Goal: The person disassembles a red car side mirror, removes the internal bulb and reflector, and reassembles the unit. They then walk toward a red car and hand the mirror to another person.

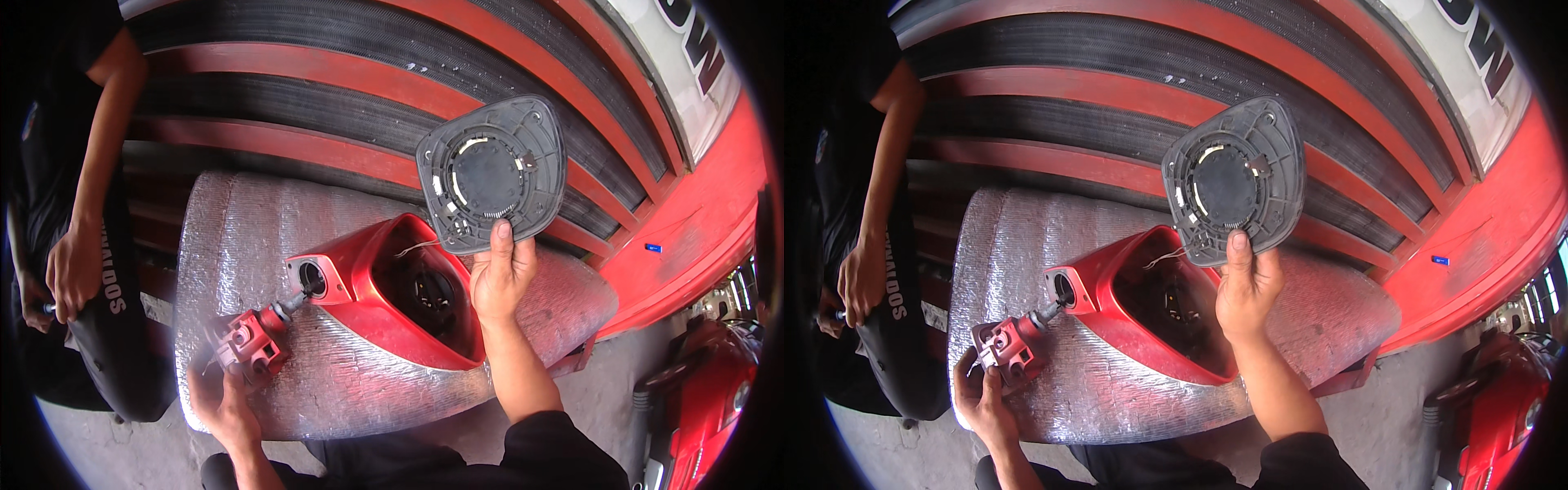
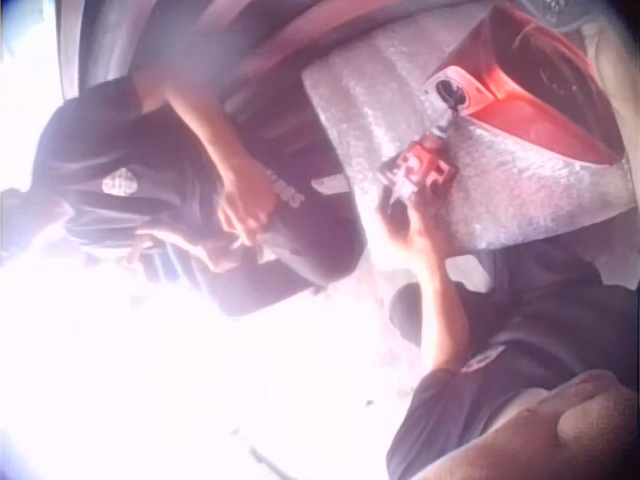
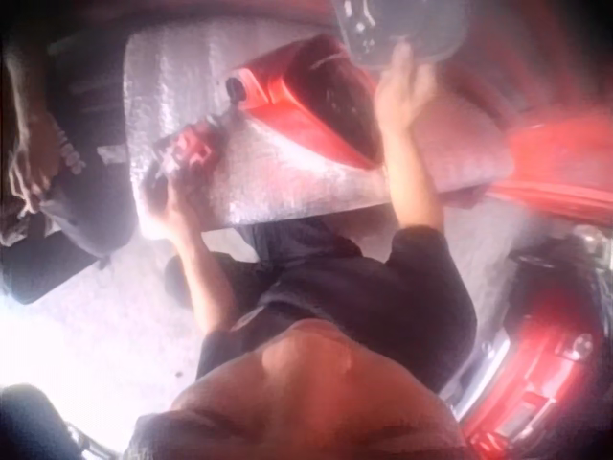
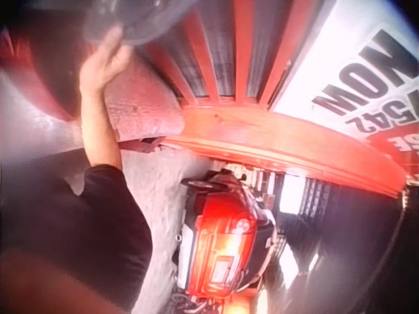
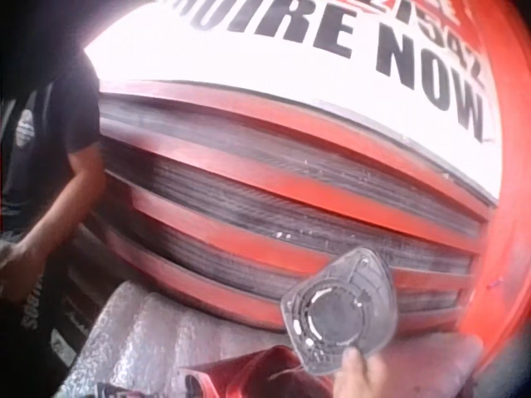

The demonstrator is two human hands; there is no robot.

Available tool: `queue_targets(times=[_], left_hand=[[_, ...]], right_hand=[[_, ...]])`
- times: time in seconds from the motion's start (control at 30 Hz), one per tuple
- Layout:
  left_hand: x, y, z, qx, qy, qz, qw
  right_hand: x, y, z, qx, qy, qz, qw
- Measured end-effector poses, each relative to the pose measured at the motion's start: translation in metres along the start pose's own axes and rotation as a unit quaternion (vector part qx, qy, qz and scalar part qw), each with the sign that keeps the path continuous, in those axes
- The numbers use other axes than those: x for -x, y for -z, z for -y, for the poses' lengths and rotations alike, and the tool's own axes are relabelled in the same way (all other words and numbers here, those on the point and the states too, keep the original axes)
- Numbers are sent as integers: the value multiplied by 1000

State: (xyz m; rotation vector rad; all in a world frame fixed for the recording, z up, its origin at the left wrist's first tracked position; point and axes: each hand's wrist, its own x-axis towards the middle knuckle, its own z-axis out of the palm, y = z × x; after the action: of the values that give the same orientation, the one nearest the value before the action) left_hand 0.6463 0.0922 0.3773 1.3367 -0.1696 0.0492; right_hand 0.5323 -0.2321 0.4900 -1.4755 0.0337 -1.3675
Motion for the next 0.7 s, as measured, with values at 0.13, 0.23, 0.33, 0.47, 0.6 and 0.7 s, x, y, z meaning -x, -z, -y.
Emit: queue_targets(times=[0.13,0.23,0.33,0.47,0.6,0.7], left_hand=[[1,-3,-4,-4,-6,-7,1000],[0,-1,-2,-11,-18,-6,1000],[1,-1,-1,-21,-19,-8,1000],[4,-7,-7,-12,-8,-18,1000],[5,-4,-11,-5,6,-3,1000],[6,-4,-10,3,24,-9,1000]], right_hand=[[0,-2,-1,-38,-10,-21,999],[-1,-1,0,-84,-35,-22,996],[-2,3,-2,-135,-68,-19,988],[0,16,-10,-141,-98,4,985],[0,18,-12,-138,-78,34,987],[1,19,-11,-136,-63,46,988]])
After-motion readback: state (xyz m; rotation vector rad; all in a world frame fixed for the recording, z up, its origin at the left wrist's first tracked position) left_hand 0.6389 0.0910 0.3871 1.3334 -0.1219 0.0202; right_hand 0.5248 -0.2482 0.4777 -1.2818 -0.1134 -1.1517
